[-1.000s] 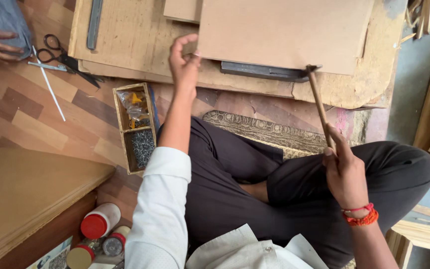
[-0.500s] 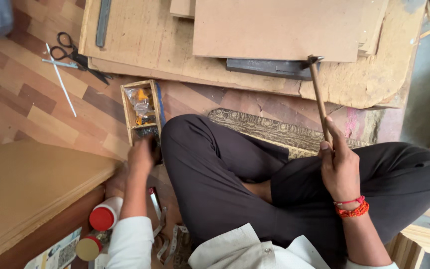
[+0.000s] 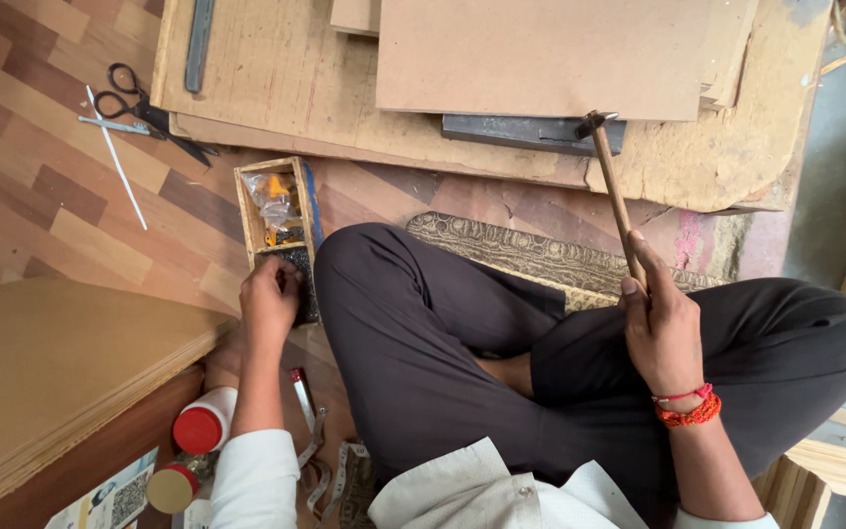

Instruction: The person hammers nails into a rectangular wooden frame using a hammer and a metal block as an anvil. They repeatedly pick up nails, position them on the frame, and strike them to secure the joints. The person also flips the frame to work on different sides and briefly handles a separate wooden frame piece.

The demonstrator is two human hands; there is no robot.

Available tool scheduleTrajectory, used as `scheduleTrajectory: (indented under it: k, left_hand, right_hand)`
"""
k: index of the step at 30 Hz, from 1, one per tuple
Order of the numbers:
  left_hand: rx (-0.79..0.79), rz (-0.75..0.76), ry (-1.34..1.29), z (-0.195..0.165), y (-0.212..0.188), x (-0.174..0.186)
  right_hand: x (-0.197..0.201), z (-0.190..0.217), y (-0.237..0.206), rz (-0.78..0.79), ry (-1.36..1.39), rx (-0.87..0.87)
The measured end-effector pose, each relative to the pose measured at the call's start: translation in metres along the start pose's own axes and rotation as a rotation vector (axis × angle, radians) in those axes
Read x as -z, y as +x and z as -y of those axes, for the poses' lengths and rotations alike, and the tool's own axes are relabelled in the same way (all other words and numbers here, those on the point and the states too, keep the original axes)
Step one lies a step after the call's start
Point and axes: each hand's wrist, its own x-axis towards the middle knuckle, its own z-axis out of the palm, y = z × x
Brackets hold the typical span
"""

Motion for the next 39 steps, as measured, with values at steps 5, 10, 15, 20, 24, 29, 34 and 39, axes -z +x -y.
scheduleTrajectory:
  k: [5, 10, 15, 20, 24, 29, 34, 39]
  left_hand:
    - [-0.084, -0.028, 0.027, 0.006, 0.001, -0.001]
    - [-0.008, -0.170, -0.503, -0.016, 0.024, -0.004]
    - [-0.266, -0.068, -0.704, -0.111, 0.074, -0.034]
    - [-0.568, -0.054, -0.302, -0.229, 0.107, -0.086]
    - [-0.758, -0.237, -0.135, -0.265, 0.125, -0.119]
    - [-0.703, -0.074, -0.203, -0.249, 0.129, -0.133]
    - [-0.661, -0.022, -0.163, -0.249, 0.131, -0.135]
    - [-0.643, 0.061, -0.153, -0.247, 0.140, -0.125]
  right_hand:
    - [0.000, -0.001, 0.000, 0.018, 0.002, -0.059]
    - [-0.001, -0.001, -0.001, 0.039, -0.044, -0.100]
    - [-0.009, 0.008, 0.000, 0.023, 0.042, 0.003]
    - [-0.020, 0.021, 0.009, -0.015, 0.061, 0.101]
    - [-0.021, 0.024, 0.022, -0.008, -0.016, 0.170]
    - [-0.025, 0.026, 0.032, -0.008, -0.123, 0.134]
    - [-0.029, 0.029, 0.040, 0.005, -0.129, 0.242]
    - [-0.029, 0.035, 0.035, -0.341, 0.150, 0.333]
